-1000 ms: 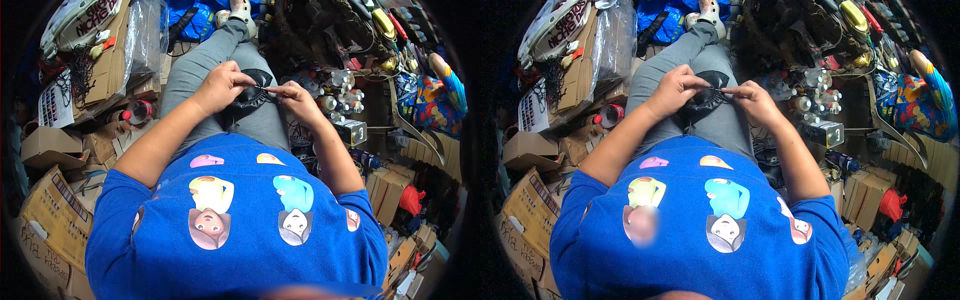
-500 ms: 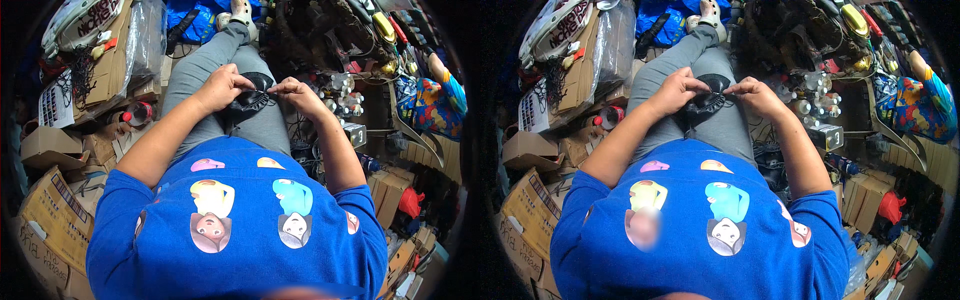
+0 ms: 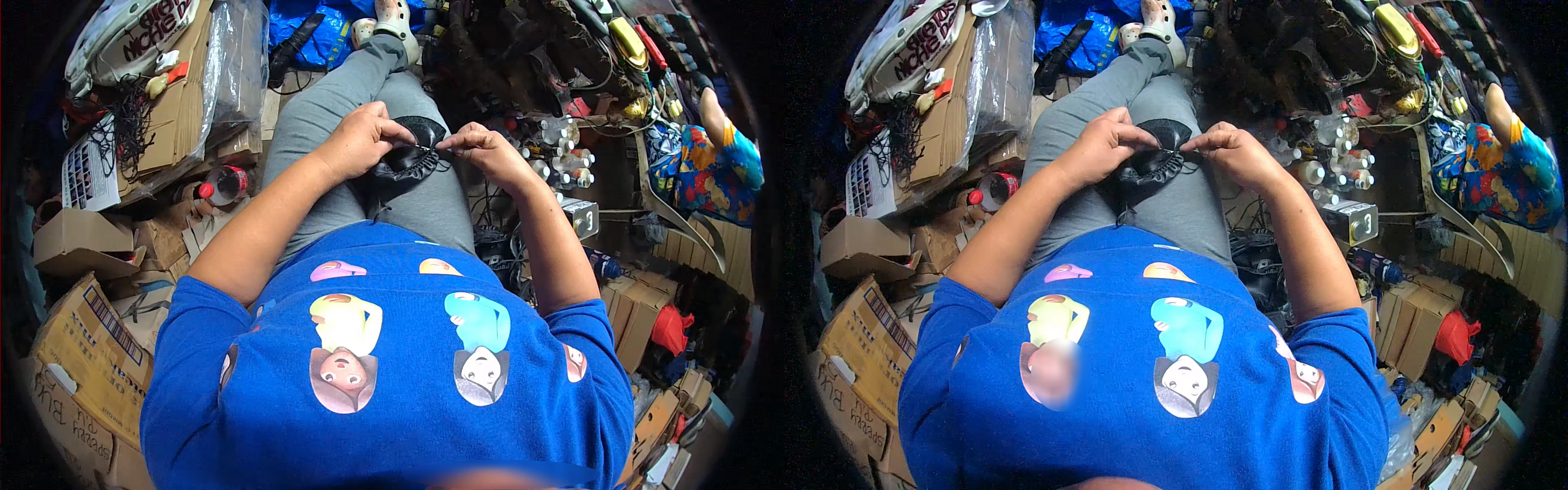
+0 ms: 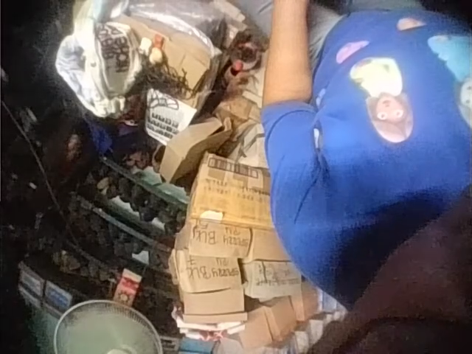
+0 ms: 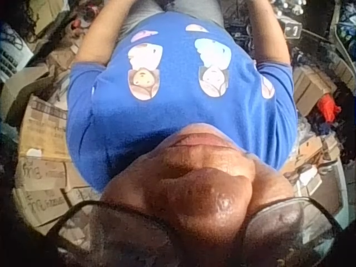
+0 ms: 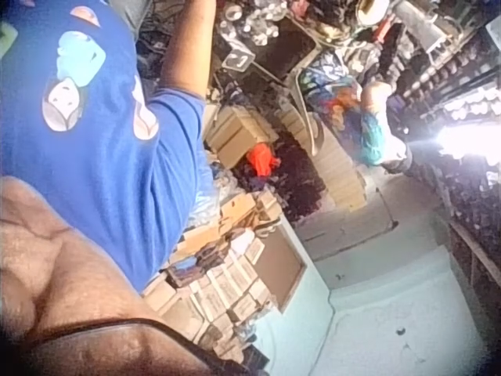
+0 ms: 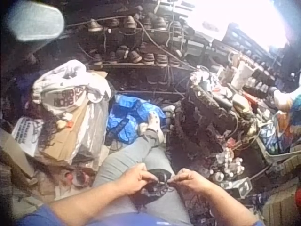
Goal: The recorder is assembling or sewing small black fabric components, likely part of shoe manufacturing.
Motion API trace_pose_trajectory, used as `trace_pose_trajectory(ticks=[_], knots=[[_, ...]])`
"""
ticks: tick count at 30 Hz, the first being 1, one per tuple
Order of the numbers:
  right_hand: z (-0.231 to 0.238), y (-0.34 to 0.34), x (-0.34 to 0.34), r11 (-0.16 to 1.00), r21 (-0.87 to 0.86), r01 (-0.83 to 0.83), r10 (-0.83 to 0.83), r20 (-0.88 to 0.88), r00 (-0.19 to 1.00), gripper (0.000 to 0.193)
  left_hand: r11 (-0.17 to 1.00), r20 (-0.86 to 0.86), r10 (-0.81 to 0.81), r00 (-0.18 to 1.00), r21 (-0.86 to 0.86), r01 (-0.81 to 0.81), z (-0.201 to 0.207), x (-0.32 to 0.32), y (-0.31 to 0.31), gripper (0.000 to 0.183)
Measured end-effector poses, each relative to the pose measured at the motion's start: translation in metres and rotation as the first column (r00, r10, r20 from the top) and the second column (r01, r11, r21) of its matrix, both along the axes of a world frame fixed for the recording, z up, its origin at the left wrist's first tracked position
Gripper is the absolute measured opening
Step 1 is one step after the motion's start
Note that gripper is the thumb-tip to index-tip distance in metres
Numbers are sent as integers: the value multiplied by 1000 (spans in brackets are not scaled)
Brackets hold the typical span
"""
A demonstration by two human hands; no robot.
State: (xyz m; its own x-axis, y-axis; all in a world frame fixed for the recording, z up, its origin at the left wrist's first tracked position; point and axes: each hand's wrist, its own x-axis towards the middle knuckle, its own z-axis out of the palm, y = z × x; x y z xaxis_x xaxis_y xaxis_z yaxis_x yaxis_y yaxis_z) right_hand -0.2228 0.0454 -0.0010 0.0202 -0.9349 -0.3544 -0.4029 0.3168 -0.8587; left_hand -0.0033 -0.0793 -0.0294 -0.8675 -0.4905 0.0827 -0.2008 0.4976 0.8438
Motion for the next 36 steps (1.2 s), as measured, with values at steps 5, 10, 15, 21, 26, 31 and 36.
trace_pose_trajectory(ticks=[5, 10, 15, 21, 26, 31, 36], knots=[[-1, 0, -1, 1000, 24, 3, -3, -2, 1000, 35, 1000, 12, 0, 1000, 21, 0, -3, 0, -1, 22], [-1, 0, -2, 1000, 5, -2, 2, 14, 1000, 35, 998, 33, -22, 999, 64, 20, 0, -2, -1, 21], [-7, 1, -6, 1000, 23, -14, 10, 159, 987, 35, 995, 41, -33, 999, 98, 28, -3, -5, -1, 22], [-3, 0, -5, 998, 26, -55, 53, 53, 997, 33, 987, 23, -99, 995, 133, 95, 5, -14, -7, 26], [1, -3, 2, 995, 3, -95, 95, -61, 994, 27, 960, 22, -115, 993, -256, 117, 12, -14, -3, 26], [10, -5, 8, 997, 5, -77, 77, -57, 995, 26, 997, -5, -79, 997, -1, 79, 9, -14, -3, 20], [15, 1, 11, 994, -75, -80, 77, -35, 996, 28, 988, -20, -27, 999, -151, 23, 28, 6, 16, 22]])
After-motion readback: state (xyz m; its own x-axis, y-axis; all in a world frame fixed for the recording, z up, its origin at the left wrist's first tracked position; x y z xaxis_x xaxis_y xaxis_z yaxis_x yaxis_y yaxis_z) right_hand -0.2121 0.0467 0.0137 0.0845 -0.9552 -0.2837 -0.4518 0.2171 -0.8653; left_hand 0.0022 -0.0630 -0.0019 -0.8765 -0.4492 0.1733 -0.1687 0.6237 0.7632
